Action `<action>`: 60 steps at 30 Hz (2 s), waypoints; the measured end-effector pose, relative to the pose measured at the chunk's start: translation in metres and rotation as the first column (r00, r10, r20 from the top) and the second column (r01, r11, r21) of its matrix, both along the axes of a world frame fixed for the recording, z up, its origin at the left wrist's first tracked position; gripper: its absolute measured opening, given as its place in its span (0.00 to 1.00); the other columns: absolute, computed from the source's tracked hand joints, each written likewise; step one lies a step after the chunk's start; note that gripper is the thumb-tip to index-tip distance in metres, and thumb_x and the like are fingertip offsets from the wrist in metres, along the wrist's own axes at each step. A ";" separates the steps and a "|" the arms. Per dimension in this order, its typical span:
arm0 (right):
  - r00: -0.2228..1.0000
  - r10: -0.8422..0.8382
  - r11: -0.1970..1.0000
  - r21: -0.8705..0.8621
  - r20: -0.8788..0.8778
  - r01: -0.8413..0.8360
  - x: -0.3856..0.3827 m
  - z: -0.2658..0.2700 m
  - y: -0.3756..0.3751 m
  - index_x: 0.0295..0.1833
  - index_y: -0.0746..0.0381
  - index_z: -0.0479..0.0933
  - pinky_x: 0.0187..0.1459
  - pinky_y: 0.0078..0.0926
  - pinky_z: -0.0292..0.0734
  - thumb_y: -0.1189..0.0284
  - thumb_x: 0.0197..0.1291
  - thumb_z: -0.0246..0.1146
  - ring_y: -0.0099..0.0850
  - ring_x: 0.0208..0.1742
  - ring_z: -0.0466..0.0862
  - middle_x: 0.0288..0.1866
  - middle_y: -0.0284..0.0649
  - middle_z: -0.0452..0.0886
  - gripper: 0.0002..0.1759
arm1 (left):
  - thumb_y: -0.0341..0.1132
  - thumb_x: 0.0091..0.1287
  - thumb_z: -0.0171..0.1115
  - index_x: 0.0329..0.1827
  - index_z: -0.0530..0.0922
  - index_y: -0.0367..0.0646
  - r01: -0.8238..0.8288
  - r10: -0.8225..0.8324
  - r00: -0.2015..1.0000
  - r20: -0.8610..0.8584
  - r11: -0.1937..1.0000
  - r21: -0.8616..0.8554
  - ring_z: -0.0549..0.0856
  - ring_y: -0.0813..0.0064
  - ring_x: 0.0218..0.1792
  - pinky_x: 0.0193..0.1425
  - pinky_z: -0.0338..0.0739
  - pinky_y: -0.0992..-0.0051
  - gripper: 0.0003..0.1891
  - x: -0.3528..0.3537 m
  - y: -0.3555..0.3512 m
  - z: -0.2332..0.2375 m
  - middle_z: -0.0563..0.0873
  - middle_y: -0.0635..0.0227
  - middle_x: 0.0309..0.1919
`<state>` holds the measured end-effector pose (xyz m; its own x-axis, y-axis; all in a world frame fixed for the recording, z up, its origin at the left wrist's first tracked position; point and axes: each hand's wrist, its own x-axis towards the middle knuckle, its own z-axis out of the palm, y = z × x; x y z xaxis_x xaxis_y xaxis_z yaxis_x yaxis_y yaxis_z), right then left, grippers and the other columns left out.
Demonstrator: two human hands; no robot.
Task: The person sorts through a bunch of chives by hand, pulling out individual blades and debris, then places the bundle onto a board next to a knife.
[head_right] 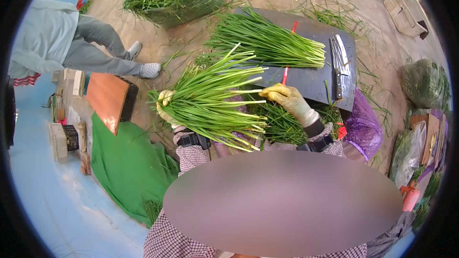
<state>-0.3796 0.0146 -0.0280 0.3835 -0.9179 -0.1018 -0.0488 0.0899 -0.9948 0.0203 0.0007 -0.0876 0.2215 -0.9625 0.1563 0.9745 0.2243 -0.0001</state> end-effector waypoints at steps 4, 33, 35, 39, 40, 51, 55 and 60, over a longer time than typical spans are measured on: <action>0.949 0.189 0.972 0.091 0.252 -0.217 0.038 -0.007 -0.021 0.62 0.66 0.80 0.60 0.27 0.78 0.68 0.72 0.64 0.27 0.56 0.82 0.55 0.38 0.86 0.18 | 0.38 0.69 0.61 0.39 0.75 0.48 -0.056 0.057 0.998 -0.013 0.997 0.049 0.76 0.82 0.33 0.49 0.75 0.75 0.06 -0.009 -0.007 0.006 0.75 0.76 0.33; 0.701 -0.427 0.732 -0.674 -0.571 -0.103 0.057 0.084 0.023 0.45 0.55 0.79 0.38 0.32 0.82 0.65 0.64 0.67 0.32 0.39 0.85 0.42 0.37 0.81 0.08 | 0.38 0.72 0.58 0.28 0.71 0.48 -0.195 0.191 0.980 0.053 0.977 0.082 0.73 0.81 0.25 0.36 0.71 0.78 0.12 -0.020 -0.008 0.038 0.73 0.75 0.26; 0.650 -0.439 0.674 -0.706 -0.620 -0.219 0.084 0.067 0.008 0.42 0.54 0.80 0.36 0.32 0.83 0.64 0.63 0.68 0.33 0.40 0.86 0.39 0.36 0.80 0.07 | 0.38 0.71 0.58 0.28 0.71 0.48 -0.218 0.212 0.975 0.061 0.970 0.105 0.72 0.81 0.24 0.36 0.71 0.78 0.12 -0.022 -0.007 0.044 0.73 0.75 0.26; 0.645 -0.377 0.689 -0.667 -0.665 -0.285 0.097 0.050 -0.003 0.44 0.52 0.81 0.35 0.35 0.81 0.63 0.63 0.68 0.35 0.36 0.85 0.41 0.35 0.79 0.08 | 0.40 0.71 0.60 0.32 0.75 0.51 -0.152 0.147 0.979 0.141 0.988 0.025 0.74 0.83 0.31 0.48 0.74 0.77 0.09 -0.008 -0.001 0.038 0.75 0.80 0.28; 0.747 -0.354 0.688 -0.698 -0.562 -0.199 0.094 0.056 -0.003 0.41 0.52 0.80 0.35 0.34 0.81 0.64 0.62 0.67 0.35 0.39 0.85 0.41 0.34 0.79 0.06 | 0.40 0.71 0.61 0.35 0.78 0.49 -0.085 0.084 0.985 0.151 0.996 0.004 0.76 0.82 0.34 0.50 0.75 0.76 0.08 -0.001 -0.001 0.033 0.77 0.79 0.31; 0.959 -0.091 0.958 -0.240 0.268 0.158 0.058 0.113 0.011 0.45 0.63 0.76 0.34 0.23 0.76 0.79 0.69 0.56 0.22 0.31 0.78 0.56 0.48 0.83 0.03 | 0.38 0.70 0.65 0.40 0.80 0.46 -0.089 0.089 0.996 0.024 0.996 -0.001 0.77 0.78 0.38 0.54 0.75 0.72 0.06 -0.006 -0.003 0.038 0.79 0.76 0.34; 0.661 -0.146 0.980 0.017 0.736 0.197 -0.022 0.125 0.039 0.43 0.58 0.69 0.25 0.17 0.69 0.68 0.72 0.62 0.20 0.22 0.71 0.37 0.38 0.77 0.08 | 0.37 0.69 0.65 0.42 0.78 0.46 -0.045 0.047 0.998 -0.032 0.998 0.051 0.77 0.77 0.38 0.54 0.75 0.72 0.07 -0.005 0.002 0.023 0.79 0.75 0.33; 0.968 -0.216 0.975 0.081 0.127 0.207 -0.104 0.071 0.074 0.44 0.57 0.71 0.22 0.14 0.68 0.59 0.75 0.60 0.17 0.20 0.72 0.27 0.33 0.76 0.14 | 0.37 0.70 0.65 0.39 0.77 0.46 0.063 -0.063 0.996 -0.062 0.998 -0.005 0.75 0.78 0.34 0.50 0.73 0.76 0.07 -0.004 0.002 -0.004 0.75 0.76 0.28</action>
